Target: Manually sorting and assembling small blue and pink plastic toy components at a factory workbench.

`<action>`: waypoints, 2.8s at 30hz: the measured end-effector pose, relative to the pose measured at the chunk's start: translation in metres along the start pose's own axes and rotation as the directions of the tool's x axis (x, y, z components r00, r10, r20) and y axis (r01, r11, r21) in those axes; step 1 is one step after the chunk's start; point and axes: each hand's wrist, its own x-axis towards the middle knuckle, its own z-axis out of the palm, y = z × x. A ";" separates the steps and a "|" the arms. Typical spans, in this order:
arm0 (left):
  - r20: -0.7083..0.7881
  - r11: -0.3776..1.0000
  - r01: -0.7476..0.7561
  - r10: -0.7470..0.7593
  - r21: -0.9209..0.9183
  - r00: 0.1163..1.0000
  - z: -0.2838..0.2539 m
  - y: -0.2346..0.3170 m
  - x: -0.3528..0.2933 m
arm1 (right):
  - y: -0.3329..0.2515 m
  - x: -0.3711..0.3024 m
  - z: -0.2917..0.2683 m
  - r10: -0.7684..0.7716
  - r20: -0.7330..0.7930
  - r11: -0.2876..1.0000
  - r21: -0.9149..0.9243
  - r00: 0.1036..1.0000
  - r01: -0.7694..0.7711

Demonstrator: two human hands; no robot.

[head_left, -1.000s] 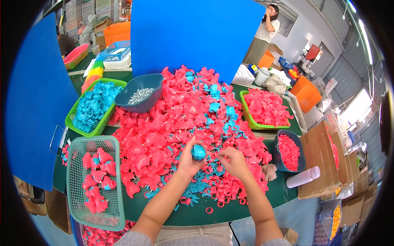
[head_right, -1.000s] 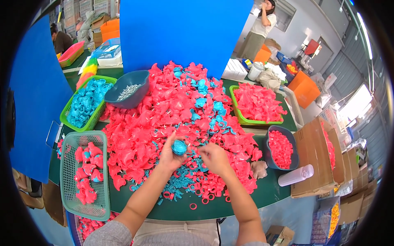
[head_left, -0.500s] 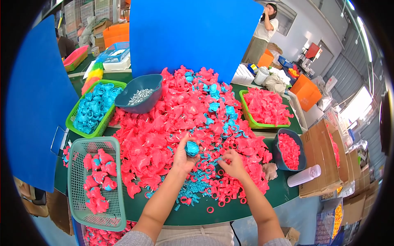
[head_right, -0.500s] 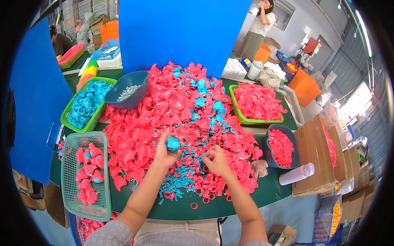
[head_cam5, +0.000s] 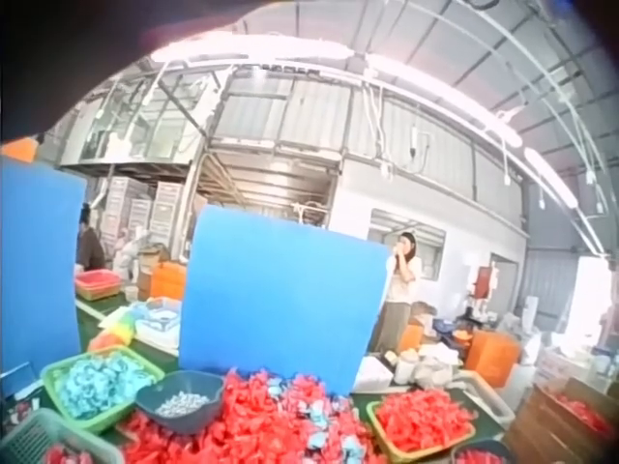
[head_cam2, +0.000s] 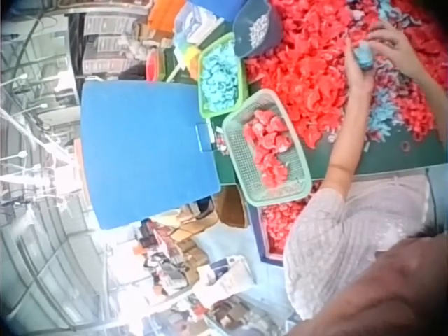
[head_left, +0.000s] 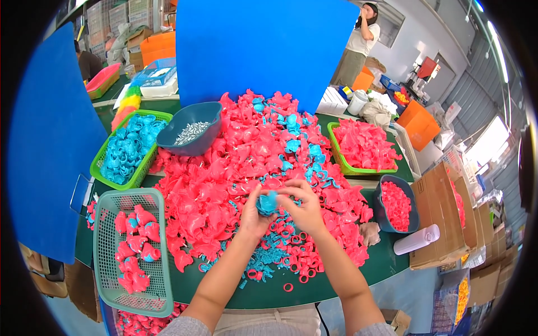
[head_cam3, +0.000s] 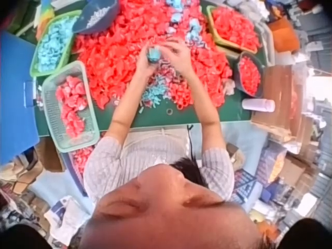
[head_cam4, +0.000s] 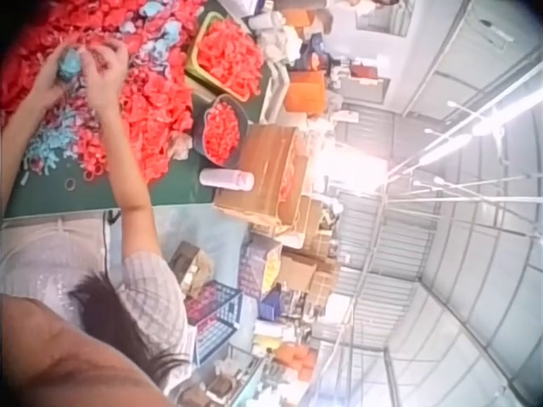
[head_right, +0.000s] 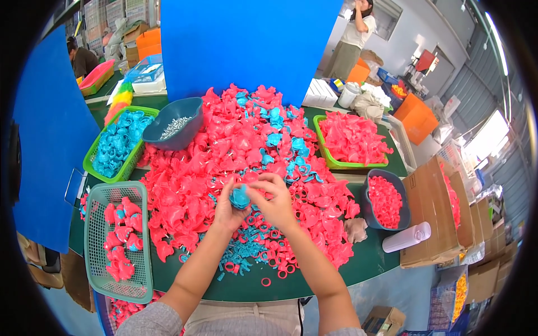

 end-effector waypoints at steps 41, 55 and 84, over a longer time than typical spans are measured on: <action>-0.250 0.686 -0.604 0.552 -0.406 0.796 -0.011 0.142 0.000 | 0.067 -0.079 -0.027 -0.083 -0.493 0.993 -0.118 0.866 0.027; -0.398 0.614 -0.753 0.768 0.237 0.501 -0.059 0.364 -0.020 | 0.059 -0.085 -0.052 -0.122 -0.500 0.983 -0.179 0.857 0.035; 0.438 -0.717 -0.297 0.013 0.631 0.899 0.009 -0.006 0.015 | 0.059 -0.098 -0.031 0.090 0.125 0.906 -0.423 0.988 -0.029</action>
